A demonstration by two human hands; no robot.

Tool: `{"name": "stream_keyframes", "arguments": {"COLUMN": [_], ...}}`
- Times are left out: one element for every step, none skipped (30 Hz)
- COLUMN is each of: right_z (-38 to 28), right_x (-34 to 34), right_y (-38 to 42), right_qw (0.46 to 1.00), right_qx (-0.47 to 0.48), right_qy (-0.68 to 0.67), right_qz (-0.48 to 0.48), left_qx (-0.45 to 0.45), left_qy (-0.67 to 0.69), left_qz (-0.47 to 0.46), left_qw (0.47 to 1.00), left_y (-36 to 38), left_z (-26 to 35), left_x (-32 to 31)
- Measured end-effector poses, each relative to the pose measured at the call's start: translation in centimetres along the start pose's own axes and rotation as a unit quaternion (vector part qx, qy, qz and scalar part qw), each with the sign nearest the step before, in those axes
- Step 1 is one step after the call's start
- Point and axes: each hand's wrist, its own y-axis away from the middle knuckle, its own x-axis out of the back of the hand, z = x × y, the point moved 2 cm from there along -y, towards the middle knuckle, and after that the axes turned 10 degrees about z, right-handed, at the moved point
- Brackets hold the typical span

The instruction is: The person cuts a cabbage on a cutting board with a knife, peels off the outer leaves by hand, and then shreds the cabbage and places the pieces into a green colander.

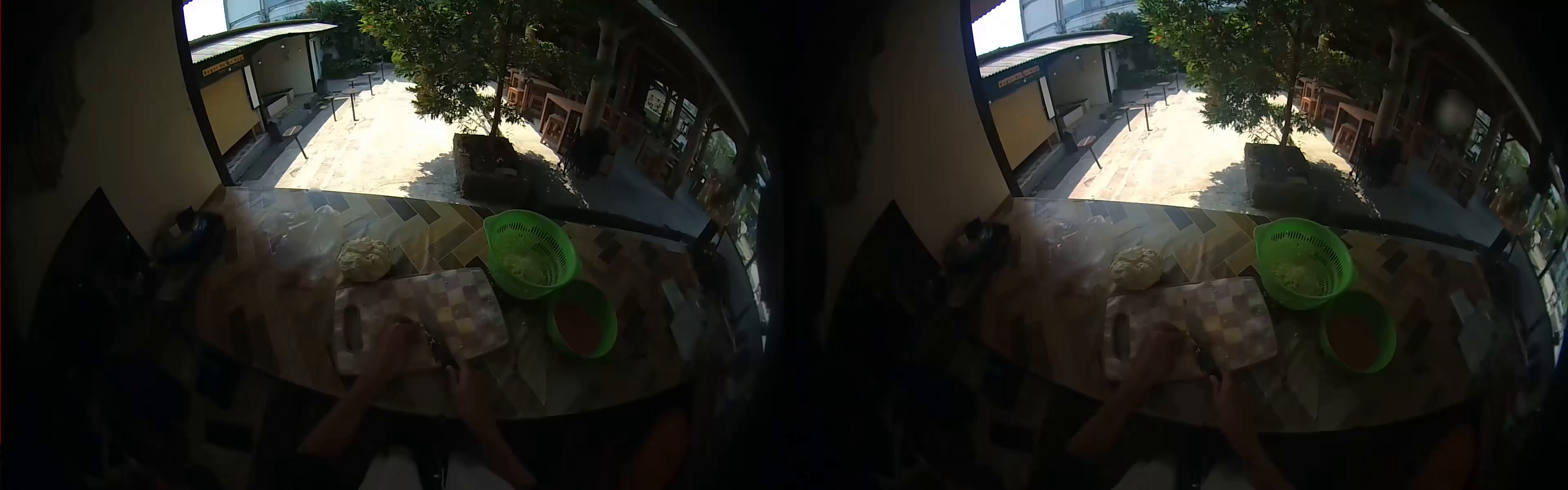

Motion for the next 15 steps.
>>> {"name": "stream_keyframes", "arguments": {"right_z": [-0.9,-1.2,-1.8,-1.5,-1.1,-0.7,-0.2,0.3,0.8,1.5,2.2,2.0,1.4,0.7,0.2], "right_x": [0.3,0.4,-1.0,-1.1,-1.4,-1.5,-1.6,-1.7,-1.9,-1.9,-1.6,-0.5,1.3,3.0,4.6], "right_y": [0.3,0.5,0.3,0.3,0.1,0.1,0.1,-0.1,-0.5,-1.0,-1.4,-1.6,-1.9,-2.3,-2.8], "right_qw": [1.0,0.999,1.0,1.0,1.0,0.999,0.998,0.995,0.993,0.991,0.988,0.99,0.992,0.993,0.991], "right_qx": [-0.002,-0.003,0.006,0.012,0.02,0.027,0.034,0.043,0.05,0.057,0.064,0.056,0.047,0.037,0.029], "right_qy": [0.023,0.045,0.019,0.014,0.007,-0.019,-0.044,-0.069,-0.089,-0.109,-0.128,-0.12,-0.112,-0.105,-0.125], "right_qz": [-0.015,-0.029,-0.022,-0.015,-0.007,0.013,0.033,0.053,0.056,0.06,0.065,0.055,0.047,0.04,0.045], "left_qx": [0.005,0.009,0.025,0.05,0.073,0.071,0.069,0.067,0.064,0.06,0.055,0.049,0.043,0.035,0.021], "left_qy": [0.03,0.06,0.047,0.05,0.053,0.059,0.067,0.073,0.076,0.08,0.084,0.09,0.097,0.104,0.115], "left_qz": [0.009,0.018,0.009,0.006,0.003,0.008,0.015,0.022,0.023,0.025,0.026,0.029,0.031,0.032,0.028], "left_qw": [0.999,0.998,0.999,0.997,0.996,0.996,0.995,0.995,0.995,0.995,0.995,0.994,0.994,0.993,0.993], "left_y": [0.1,0.2,-0.4,-0.6,-0.8,-0.7,-0.6,-0.7,-0.7,-1.0,-1.2,-1.7,-2.7,-3.9,-5.2], "left_z": [-0.2,-0.3,-0.7,0.4,1.0,1.1,1.2,1.2,1.1,1.0,1.1,1.8,3.1,4.5,5.9], "left_x": [-0.3,-0.6,0.8,1.1,1.3,1.1,0.9,0.7,0.4,0.0,-0.5,-0.7,-0.7,-0.8,-1.0]}}
